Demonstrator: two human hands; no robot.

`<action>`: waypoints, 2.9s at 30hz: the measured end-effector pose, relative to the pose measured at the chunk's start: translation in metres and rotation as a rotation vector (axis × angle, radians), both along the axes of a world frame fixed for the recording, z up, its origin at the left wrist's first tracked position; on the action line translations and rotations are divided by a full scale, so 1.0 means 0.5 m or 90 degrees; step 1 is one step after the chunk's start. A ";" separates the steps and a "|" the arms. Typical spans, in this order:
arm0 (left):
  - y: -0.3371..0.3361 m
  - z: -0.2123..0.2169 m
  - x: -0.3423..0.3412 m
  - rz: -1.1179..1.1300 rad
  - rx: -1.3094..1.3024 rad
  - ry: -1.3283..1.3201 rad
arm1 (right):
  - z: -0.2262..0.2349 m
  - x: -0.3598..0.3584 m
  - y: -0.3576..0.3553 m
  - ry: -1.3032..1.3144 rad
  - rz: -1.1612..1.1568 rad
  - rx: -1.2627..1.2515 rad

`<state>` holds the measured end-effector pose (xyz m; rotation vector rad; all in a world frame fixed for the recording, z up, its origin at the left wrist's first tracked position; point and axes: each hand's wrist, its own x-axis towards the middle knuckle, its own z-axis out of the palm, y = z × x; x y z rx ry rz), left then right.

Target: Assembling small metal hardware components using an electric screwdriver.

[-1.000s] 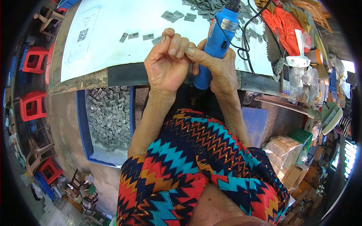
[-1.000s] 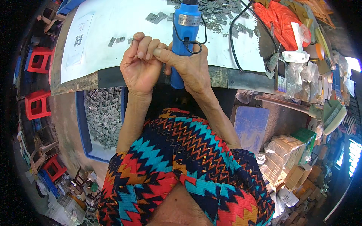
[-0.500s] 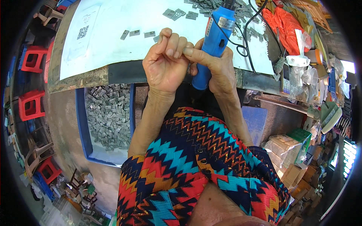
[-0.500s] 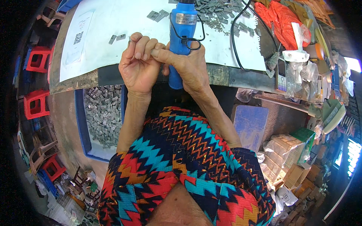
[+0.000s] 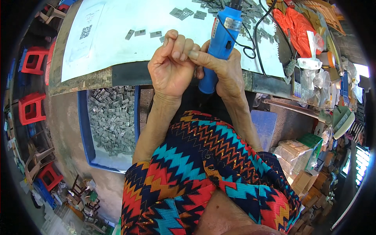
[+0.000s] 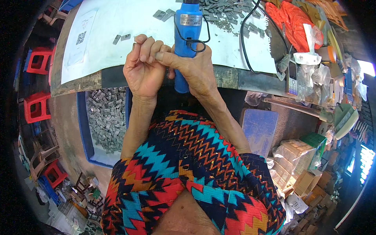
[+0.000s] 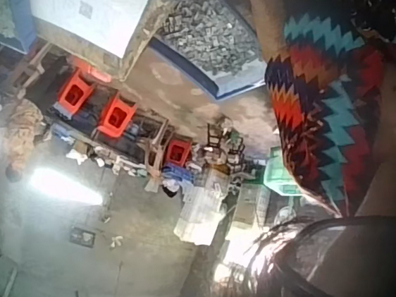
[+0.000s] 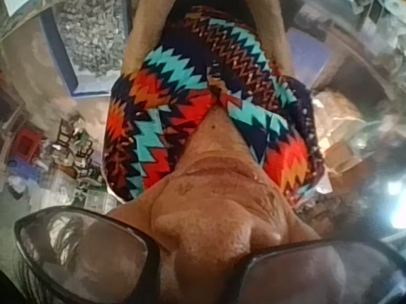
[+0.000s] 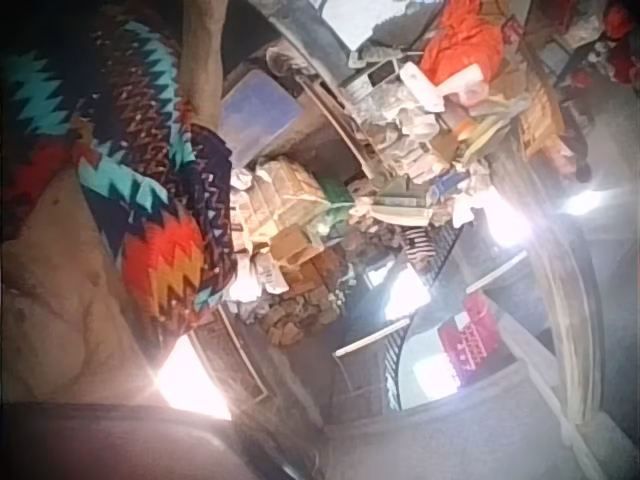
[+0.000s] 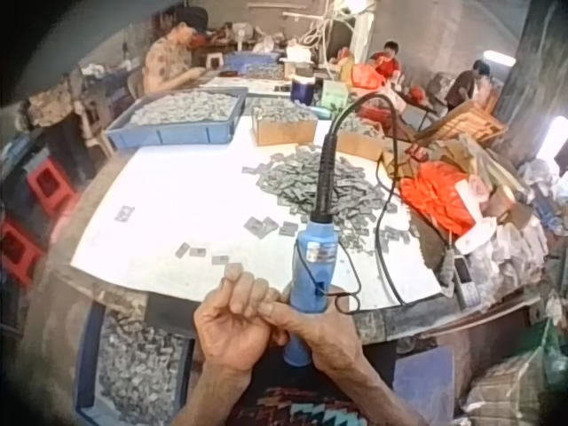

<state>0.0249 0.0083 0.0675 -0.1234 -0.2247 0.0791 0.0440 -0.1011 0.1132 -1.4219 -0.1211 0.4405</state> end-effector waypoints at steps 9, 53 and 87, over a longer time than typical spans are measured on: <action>-0.005 0.013 -0.010 0.002 -0.005 0.023 | 0.009 -0.004 -0.006 0.005 -0.003 -0.016; -0.005 0.014 -0.008 0.027 0.062 -0.007 | -0.003 -0.012 -0.060 0.045 0.023 0.072; 0.007 0.005 -0.019 0.022 0.142 -0.090 | -0.019 -0.020 -0.069 0.068 0.023 0.099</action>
